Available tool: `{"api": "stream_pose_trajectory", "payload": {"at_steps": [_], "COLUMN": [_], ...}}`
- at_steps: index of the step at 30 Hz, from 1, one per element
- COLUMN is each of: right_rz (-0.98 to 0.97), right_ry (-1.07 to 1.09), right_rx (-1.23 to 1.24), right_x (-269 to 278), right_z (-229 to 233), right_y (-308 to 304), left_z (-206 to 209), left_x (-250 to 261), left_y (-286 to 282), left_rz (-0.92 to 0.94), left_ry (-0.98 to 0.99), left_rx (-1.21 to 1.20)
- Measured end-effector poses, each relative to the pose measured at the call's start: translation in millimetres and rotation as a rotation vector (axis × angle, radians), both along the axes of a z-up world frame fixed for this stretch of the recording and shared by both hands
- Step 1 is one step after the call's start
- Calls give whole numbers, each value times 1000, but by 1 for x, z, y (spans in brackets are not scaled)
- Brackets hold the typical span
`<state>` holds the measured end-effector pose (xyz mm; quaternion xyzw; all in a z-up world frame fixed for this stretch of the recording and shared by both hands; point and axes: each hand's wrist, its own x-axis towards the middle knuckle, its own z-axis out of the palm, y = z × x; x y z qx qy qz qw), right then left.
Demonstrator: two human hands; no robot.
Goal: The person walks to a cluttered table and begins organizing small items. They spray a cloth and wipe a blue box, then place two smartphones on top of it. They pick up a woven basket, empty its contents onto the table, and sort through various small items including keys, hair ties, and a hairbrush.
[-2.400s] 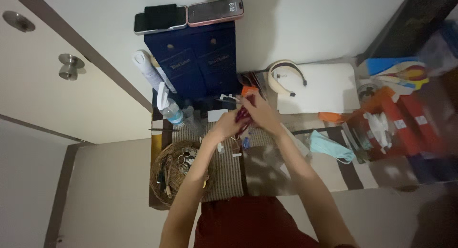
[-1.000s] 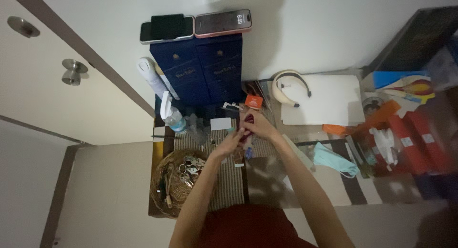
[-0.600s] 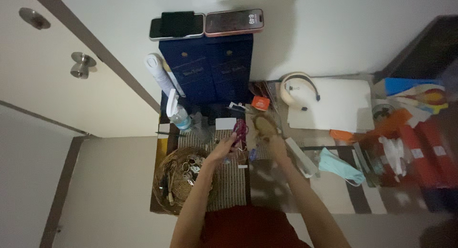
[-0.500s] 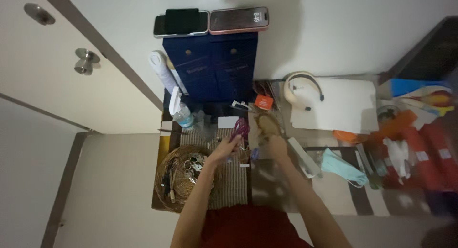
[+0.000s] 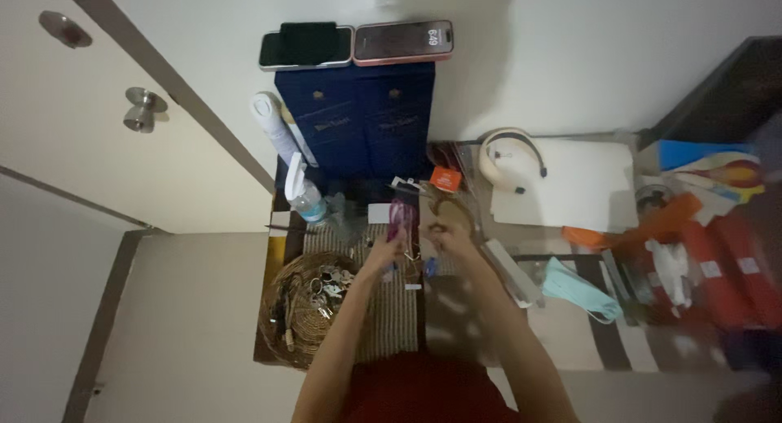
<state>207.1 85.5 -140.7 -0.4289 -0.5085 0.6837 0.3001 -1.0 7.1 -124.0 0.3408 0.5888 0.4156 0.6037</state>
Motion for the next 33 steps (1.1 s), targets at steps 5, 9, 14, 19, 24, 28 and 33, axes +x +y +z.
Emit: {"api": "stream_pose_trajectory", "payload": {"at_steps": [5, 9, 14, 19, 24, 28, 33], "right_rz": [64, 77, 114, 95, 159, 46, 20], "right_ry": [191, 105, 256, 473, 290, 181, 114], "right_rx": [-134, -133, -160, -250, -283, -205, -64], "right_x": [0, 5, 9, 15, 23, 26, 20], "right_z": [73, 113, 113, 86, 81, 95, 118], "right_y": [-11, -21, -20, -19, -12, -12, -22], "left_z": [15, 37, 47, 52, 67, 79, 93], "left_x": [20, 22, 22, 24, 26, 28, 34], "left_y": [6, 0, 3, 18, 21, 13, 8], "left_rz": [168, 119, 69, 28, 46, -41, -31], "left_ry": [-274, -225, -35, 527, 559, 508, 354], "left_rx": [46, 126, 312, 420, 307, 412, 362]}}
